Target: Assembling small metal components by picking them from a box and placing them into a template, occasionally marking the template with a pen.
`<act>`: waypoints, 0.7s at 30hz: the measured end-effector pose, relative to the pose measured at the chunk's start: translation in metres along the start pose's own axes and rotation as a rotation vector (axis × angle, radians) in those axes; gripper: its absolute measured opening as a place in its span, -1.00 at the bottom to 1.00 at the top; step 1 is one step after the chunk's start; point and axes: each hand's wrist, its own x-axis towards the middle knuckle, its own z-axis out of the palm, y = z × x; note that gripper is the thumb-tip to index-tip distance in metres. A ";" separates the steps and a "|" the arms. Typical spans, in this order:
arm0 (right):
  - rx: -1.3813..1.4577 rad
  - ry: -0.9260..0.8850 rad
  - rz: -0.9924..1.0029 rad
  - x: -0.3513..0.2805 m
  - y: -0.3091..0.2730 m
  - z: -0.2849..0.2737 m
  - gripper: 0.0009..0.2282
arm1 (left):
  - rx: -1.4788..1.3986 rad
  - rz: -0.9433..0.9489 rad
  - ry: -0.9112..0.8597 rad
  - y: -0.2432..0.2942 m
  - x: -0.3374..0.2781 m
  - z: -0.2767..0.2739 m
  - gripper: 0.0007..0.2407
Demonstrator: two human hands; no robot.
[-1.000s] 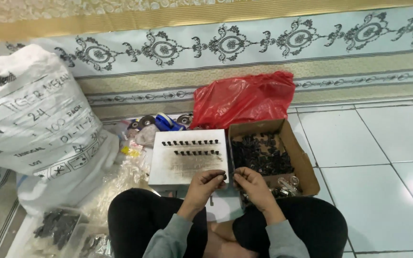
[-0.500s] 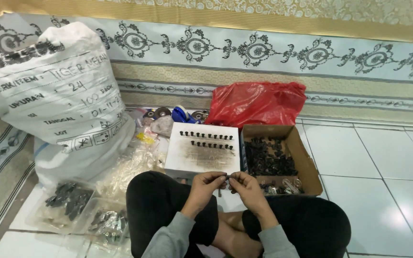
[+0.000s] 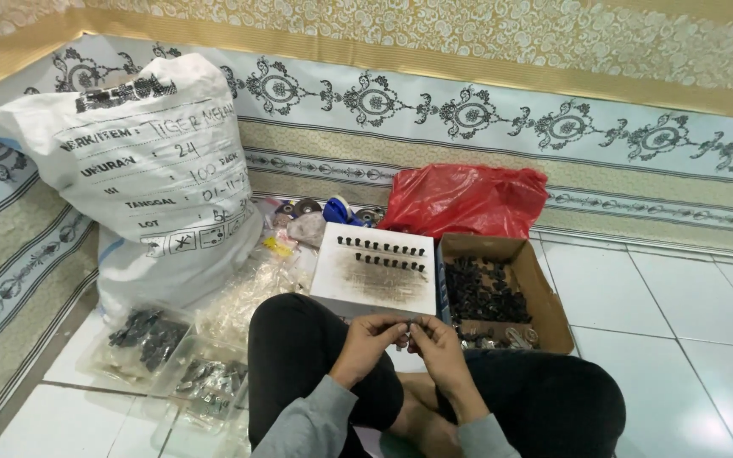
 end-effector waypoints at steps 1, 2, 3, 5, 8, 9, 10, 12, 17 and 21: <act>-0.001 -0.003 -0.005 -0.003 0.000 0.000 -0.91 | 0.001 0.006 0.001 -0.004 0.002 0.000 -0.82; -0.009 0.005 -0.023 -0.007 0.000 0.001 -0.91 | -0.021 0.013 -0.006 -0.008 0.002 -0.001 -0.83; -0.017 0.013 -0.041 -0.010 0.000 0.002 -0.90 | -0.044 0.019 -0.012 -0.012 0.003 -0.001 -0.85; -0.031 -0.009 -0.045 -0.008 -0.003 -0.004 -0.89 | -0.008 0.035 -0.024 0.007 -0.003 0.007 -0.85; -0.057 -0.014 -0.048 -0.008 -0.009 -0.013 -0.87 | 0.082 0.037 -0.016 0.026 -0.009 0.020 -0.86; -0.069 -0.002 -0.048 -0.008 -0.011 -0.015 -0.86 | 0.135 0.026 0.007 0.031 -0.011 0.025 -0.87; -0.069 -0.007 -0.048 -0.008 -0.010 -0.018 -0.86 | 0.137 0.027 0.012 0.030 -0.012 0.027 -0.87; 0.084 0.030 -0.010 -0.004 -0.010 -0.024 -0.93 | 0.093 0.067 -0.031 0.029 -0.013 0.033 -0.73; 0.232 -0.020 0.106 -0.015 -0.029 -0.022 -0.95 | 0.119 0.091 0.055 0.040 -0.021 0.035 -0.79; 0.153 -0.111 0.071 -0.025 -0.041 -0.032 -0.94 | 0.095 0.115 -0.054 0.043 -0.023 0.037 -0.89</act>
